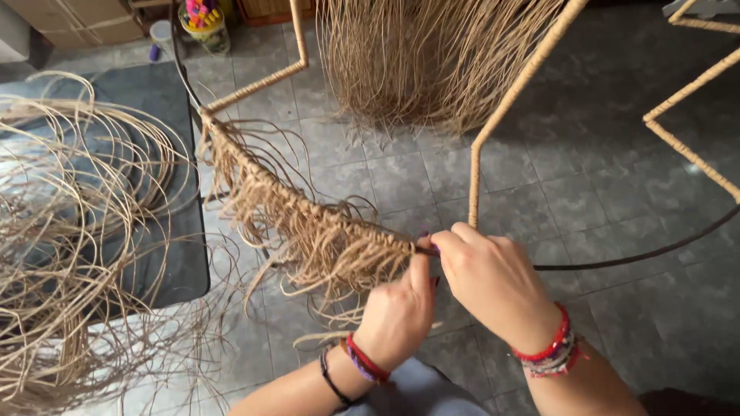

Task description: Tying and weaving natural fibers onto a circular frame to create a decorative object

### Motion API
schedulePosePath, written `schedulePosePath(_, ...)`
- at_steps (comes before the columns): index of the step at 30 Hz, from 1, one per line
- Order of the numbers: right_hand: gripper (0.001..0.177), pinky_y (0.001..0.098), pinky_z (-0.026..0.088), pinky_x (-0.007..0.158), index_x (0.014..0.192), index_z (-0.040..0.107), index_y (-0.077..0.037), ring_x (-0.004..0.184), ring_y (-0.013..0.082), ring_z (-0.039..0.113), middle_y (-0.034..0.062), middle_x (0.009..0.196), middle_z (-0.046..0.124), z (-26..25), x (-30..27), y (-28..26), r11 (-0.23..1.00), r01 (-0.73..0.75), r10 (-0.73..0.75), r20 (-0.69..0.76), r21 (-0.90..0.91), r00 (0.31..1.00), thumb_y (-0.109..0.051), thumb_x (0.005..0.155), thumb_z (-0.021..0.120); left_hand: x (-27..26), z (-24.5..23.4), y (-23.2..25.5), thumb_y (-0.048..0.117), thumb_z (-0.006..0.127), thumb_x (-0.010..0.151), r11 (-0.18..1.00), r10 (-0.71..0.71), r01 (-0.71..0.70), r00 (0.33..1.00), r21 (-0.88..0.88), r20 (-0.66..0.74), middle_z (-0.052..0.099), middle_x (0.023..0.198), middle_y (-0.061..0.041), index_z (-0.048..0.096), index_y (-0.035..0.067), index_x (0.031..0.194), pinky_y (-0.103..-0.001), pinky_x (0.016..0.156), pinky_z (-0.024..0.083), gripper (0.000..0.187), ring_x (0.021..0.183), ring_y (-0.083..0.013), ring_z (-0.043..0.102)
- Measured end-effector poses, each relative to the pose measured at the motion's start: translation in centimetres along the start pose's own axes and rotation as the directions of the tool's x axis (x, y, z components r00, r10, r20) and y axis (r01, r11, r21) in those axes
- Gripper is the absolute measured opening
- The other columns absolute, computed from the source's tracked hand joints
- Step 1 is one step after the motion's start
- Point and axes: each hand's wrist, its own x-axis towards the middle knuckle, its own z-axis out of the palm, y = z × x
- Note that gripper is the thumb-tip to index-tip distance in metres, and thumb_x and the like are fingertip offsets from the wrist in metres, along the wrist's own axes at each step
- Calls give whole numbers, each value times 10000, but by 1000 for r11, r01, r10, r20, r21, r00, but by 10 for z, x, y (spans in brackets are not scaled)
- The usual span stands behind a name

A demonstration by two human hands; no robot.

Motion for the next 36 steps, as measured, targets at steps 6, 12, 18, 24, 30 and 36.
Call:
schedulePosePath(6, 644, 311, 616, 926, 1519, 264, 80, 1008, 201, 757, 210, 1238, 704, 39, -57, -27, 795, 173, 135, -447, 582, 884, -35, 991, 614, -14, 2, -11, 133, 620, 990, 594, -310, 372, 924, -713, 224, 591, 649, 9, 612, 118, 997, -304, 533, 419, 18, 554, -112, 468)
schedulePosePath(12, 239, 303, 600, 900, 1088, 727, -4, 979, 195, 782, 71, 1139, 790, 56, -64, -17, 668, 155, 75, -274, 728, 959, -26, 983, 514, -33, -20, -7, 198, 641, 952, 755, -63, 260, 943, -602, 328, 665, 701, -48, 706, 128, 897, -357, 568, 462, 110, 565, -134, 523)
schedulePosePath(18, 576, 413, 447, 652, 1373, 550, -23, 719, 276, 578, 101, 920, 530, 67, -61, 18, 598, 363, -348, -177, 714, 921, -453, 1022, 397, -16, -109, 3, 67, 446, 922, 717, 328, -218, 944, -662, 44, 506, 1345, -242, 560, 50, 1029, -465, 1054, 485, 157, 1189, -401, 591)
schedulePosePath(24, 215, 391, 533, 686, 920, 678, -39, 753, 275, 653, 90, 820, 632, 75, -61, 0, 781, 527, -318, -512, 335, 798, -206, 1009, 577, -5, -82, 5, 188, 548, 1057, 924, 59, -38, 997, -381, 43, 564, 852, -70, 538, 105, 964, -385, 556, 478, 125, 690, -276, 620)
schedulePosePath(30, 327, 351, 598, 696, 1232, 592, 61, 723, 227, 708, 136, 906, 727, 92, -70, 3, 874, 424, -128, -727, 239, 674, -53, 951, 716, 17, -75, 7, 252, 533, 1059, 974, -75, 48, 991, -220, -114, 707, 776, 22, 534, 120, 1136, -351, 404, 431, 154, 480, -191, 653)
schedulePosePath(36, 199, 317, 523, 670, 1114, 719, -83, 672, 178, 632, 20, 888, 689, 76, -60, -1, 794, 432, -189, -501, 428, 844, -145, 1022, 554, 27, -108, 5, 87, 626, 901, 323, -379, 491, 850, -809, 365, 712, 692, -85, 467, 113, 1223, -272, 345, 455, 359, 401, -145, 541)
